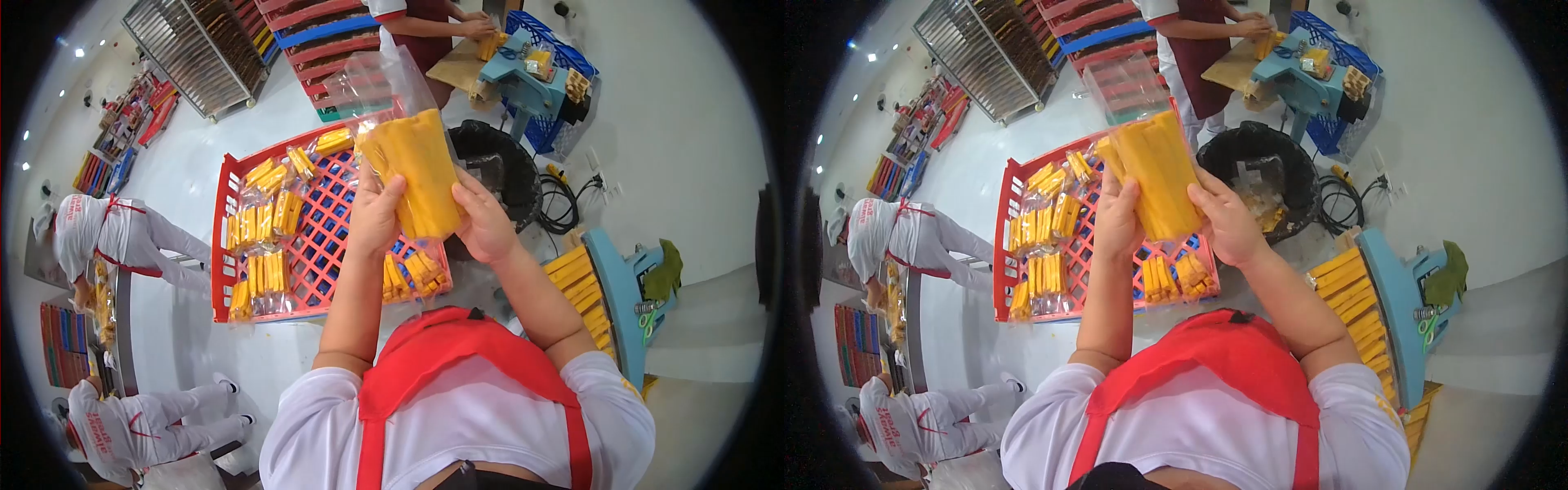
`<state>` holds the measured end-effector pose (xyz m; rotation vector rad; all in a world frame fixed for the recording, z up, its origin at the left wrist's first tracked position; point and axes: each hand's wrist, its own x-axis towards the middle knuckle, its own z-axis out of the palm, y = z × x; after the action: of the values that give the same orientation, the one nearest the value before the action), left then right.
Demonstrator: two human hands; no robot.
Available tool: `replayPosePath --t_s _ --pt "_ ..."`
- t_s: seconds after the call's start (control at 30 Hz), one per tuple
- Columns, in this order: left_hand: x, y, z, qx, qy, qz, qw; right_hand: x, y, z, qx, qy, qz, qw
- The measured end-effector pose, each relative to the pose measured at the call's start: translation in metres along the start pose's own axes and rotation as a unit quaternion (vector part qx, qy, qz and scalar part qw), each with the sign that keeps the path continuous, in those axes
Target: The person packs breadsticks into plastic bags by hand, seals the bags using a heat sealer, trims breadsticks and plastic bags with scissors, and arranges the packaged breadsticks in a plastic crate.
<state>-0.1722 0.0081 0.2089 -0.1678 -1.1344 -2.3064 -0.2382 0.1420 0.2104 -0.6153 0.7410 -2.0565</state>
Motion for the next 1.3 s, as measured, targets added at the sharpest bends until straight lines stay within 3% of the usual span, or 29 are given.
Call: replayPosePath --t_s 0.17,0.27,0.33,0.37,0.43,0.5,0.57,0.6,0.63,0.73,0.77,0.83,0.87,0.93,1.2,1.3 --pt "0.0 -0.004 0.004 0.02 0.031 0.031 0.999 -0.002 0.006 -0.001 -0.109 0.01 -0.1 0.989" --pt "-0.002 -0.005 -0.003 0.11 0.046 0.039 0.992 -0.003 0.009 -0.003 -0.186 0.028 -0.152 0.97" --pt "-0.006 -0.003 -0.004 0.223 0.04 -0.011 0.974 -0.004 0.013 -0.006 -0.208 0.039 -0.173 0.962" --pt "-0.006 -0.003 -0.004 0.223 0.038 -0.011 0.974 -0.004 0.016 -0.009 -0.271 0.048 -0.202 0.94" --pt "-0.007 -0.003 -0.005 0.084 0.026 -0.008 0.996 -0.006 0.015 -0.012 -0.333 0.057 -0.231 0.913" --pt "-0.007 -0.006 -0.001 0.111 0.023 0.007 0.994 -0.014 0.007 -0.012 -0.55 -0.044 -0.28 0.786" --pt "-0.008 -0.007 -0.001 0.139 0.022 0.019 0.99 -0.007 -0.008 -0.011 -0.582 -0.052 -0.286 0.759" --pt "-0.01 -0.008 -0.001 -0.022 -0.002 -0.066 0.998 0.0 -0.02 -0.006 -0.614 -0.057 -0.295 0.73" --pt "-0.013 -0.01 -0.001 -0.184 -0.025 -0.15 0.971 0.008 -0.032 0.004 -0.597 -0.021 -0.283 0.75" --pt "-0.015 -0.013 0.026 -0.271 -0.04 -0.186 0.944 0.041 -0.051 0.008 -0.564 -0.062 -0.114 0.815" --pt "-0.014 -0.011 0.034 -0.313 -0.003 -0.195 0.93 0.052 -0.051 0.007 -0.554 -0.068 -0.071 0.827" --pt "-0.01 -0.019 0.026 -0.362 0.031 -0.21 0.908 0.068 -0.042 0.0 -0.314 -0.057 0.104 0.942" --pt "-0.008 -0.021 0.023 -0.41 0.069 -0.223 0.882 0.07 -0.04 -0.002 -0.315 -0.058 0.103 0.942" --pt "-0.01 -0.024 0.019 -0.407 0.074 -0.209 0.886 0.073 -0.035 -0.006 -0.273 -0.026 0.161 0.948" --pt "-0.009 -0.033 0.011 -0.42 0.121 -0.204 0.876 0.082 -0.024 -0.021 -0.245 -0.046 0.184 0.951" --pt "-0.008 -0.035 0.005 -0.445 0.098 -0.216 0.864 0.082 -0.027 -0.016 -0.271 -0.042 0.179 0.945"
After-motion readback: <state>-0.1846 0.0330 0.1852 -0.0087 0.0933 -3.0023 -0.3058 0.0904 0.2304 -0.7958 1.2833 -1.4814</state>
